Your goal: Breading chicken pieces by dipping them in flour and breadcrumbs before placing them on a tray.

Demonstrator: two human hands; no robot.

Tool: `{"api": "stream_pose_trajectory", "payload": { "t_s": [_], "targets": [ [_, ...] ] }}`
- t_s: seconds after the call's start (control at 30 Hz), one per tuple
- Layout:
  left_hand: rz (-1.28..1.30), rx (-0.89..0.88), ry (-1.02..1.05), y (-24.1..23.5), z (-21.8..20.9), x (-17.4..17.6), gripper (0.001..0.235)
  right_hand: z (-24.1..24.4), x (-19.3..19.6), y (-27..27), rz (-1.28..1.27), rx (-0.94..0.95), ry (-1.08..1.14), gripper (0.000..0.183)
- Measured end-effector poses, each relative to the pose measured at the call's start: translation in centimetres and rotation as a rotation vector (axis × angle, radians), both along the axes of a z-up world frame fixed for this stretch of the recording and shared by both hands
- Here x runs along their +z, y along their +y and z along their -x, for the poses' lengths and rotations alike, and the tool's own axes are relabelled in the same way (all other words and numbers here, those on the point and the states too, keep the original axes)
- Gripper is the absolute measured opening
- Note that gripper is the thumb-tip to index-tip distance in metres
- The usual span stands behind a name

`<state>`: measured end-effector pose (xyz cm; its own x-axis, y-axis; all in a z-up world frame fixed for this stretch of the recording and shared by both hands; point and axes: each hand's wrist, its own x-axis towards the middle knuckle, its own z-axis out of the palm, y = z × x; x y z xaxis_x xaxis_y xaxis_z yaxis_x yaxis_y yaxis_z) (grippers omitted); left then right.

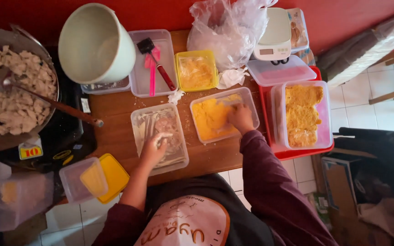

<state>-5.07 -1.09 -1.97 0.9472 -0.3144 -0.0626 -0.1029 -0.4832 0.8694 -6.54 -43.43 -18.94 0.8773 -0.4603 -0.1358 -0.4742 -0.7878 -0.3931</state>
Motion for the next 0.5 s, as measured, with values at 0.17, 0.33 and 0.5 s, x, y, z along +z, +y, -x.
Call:
{"api": "stream_pose_trajectory", "payload": {
  "t_s": [0.17, 0.33, 0.5],
  "targets": [
    [-0.013, -0.065, 0.031, 1.2, -1.2, 0.9, 0.025, -0.8, 6.9, 4.2, -0.183, -0.079, 0.031, 0.045],
    [-0.023, -0.069, 0.103, 2.1, -1.9, 1.5, 0.025, -3.0, 2.1, 4.7, 0.251, 0.006, -0.167, 0.042],
    [-0.027, -0.202, 0.197, 3.2, -2.7, -0.8, 0.024, -5.2, 8.1, 12.7, 0.233, 0.382, -0.004, 0.070]
  ]
}}
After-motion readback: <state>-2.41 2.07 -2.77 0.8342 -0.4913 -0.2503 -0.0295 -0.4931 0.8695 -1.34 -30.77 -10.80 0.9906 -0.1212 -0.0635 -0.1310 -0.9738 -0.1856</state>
